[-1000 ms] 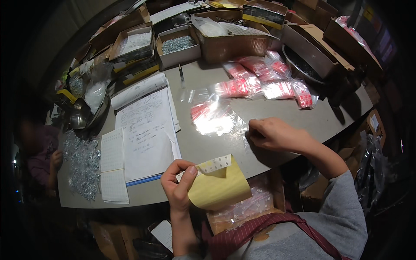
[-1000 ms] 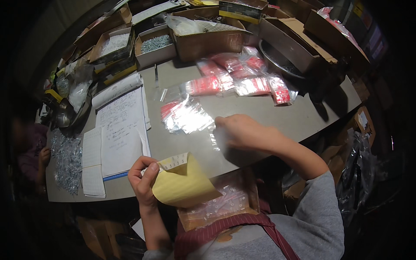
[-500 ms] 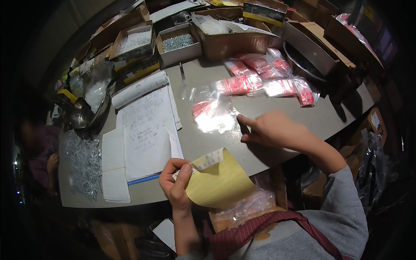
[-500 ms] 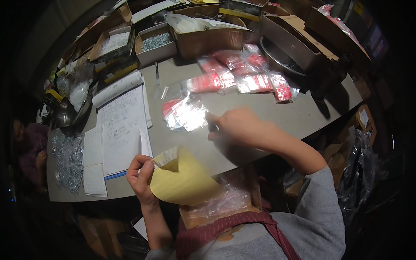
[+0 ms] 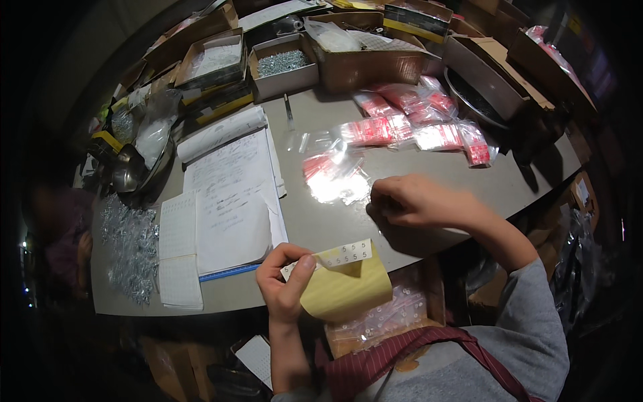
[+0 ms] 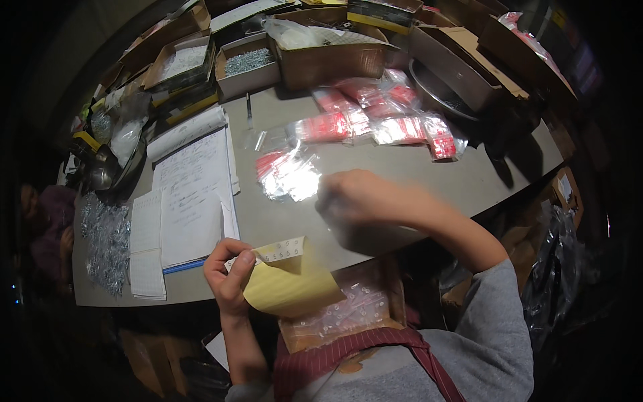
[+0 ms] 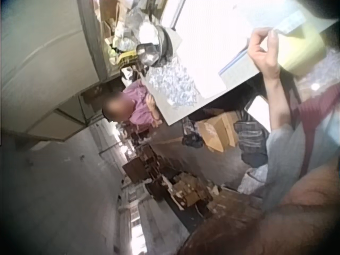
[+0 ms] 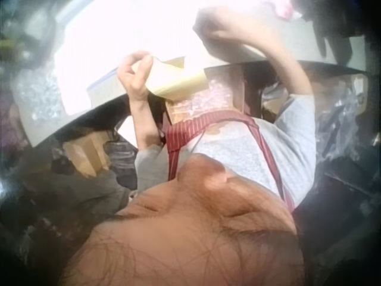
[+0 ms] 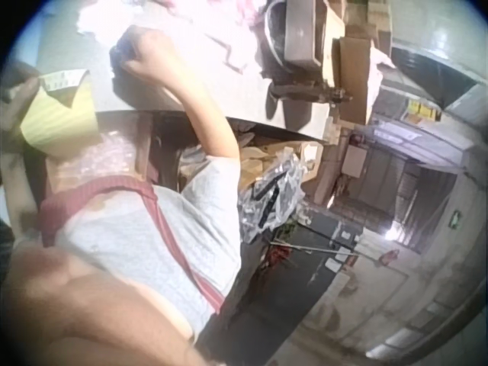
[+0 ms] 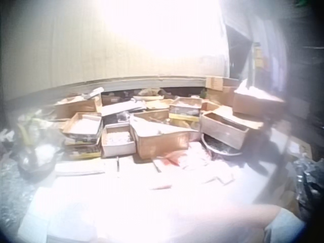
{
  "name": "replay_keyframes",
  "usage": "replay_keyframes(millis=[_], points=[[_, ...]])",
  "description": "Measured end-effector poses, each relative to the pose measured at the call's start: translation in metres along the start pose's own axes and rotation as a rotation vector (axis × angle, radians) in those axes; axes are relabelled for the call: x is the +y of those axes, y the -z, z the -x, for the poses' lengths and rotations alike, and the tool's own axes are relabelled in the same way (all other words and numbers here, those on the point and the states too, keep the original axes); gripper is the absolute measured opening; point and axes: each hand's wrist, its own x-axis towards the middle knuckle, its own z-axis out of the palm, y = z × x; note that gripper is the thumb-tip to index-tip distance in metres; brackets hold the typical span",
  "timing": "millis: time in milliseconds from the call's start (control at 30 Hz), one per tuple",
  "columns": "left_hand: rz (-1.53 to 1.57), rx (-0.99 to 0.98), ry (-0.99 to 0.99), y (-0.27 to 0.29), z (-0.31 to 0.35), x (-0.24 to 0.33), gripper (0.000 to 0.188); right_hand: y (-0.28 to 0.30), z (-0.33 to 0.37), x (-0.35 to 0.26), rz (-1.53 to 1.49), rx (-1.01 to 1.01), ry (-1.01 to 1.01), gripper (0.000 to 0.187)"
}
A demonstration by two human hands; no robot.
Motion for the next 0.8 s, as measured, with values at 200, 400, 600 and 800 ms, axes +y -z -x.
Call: replay_keyframes(millis=[200,400,600,800], points=[[0.013,0.038,-0.005,-0.001,0.001,-0.001,0.015,-0.019,0.005,0.012,0.447,0.164,-0.013,0.036],[0.007,-0.013,-0.019,0.0,0.002,-0.001,0.015,0.012,0.03,-0.004,0.414,-0.159,-0.057,0.058],[-0.062,-0.098,-0.048,-0.003,0.002,-0.002,0.011,0.005,0.04,-0.018,0.114,-0.347,0.161,0.039],[-0.277,-0.08,-0.079,-0.012,0.003,-0.006,0.009,-0.005,0.025,-0.04,-0.041,-0.081,0.206,0.048]])
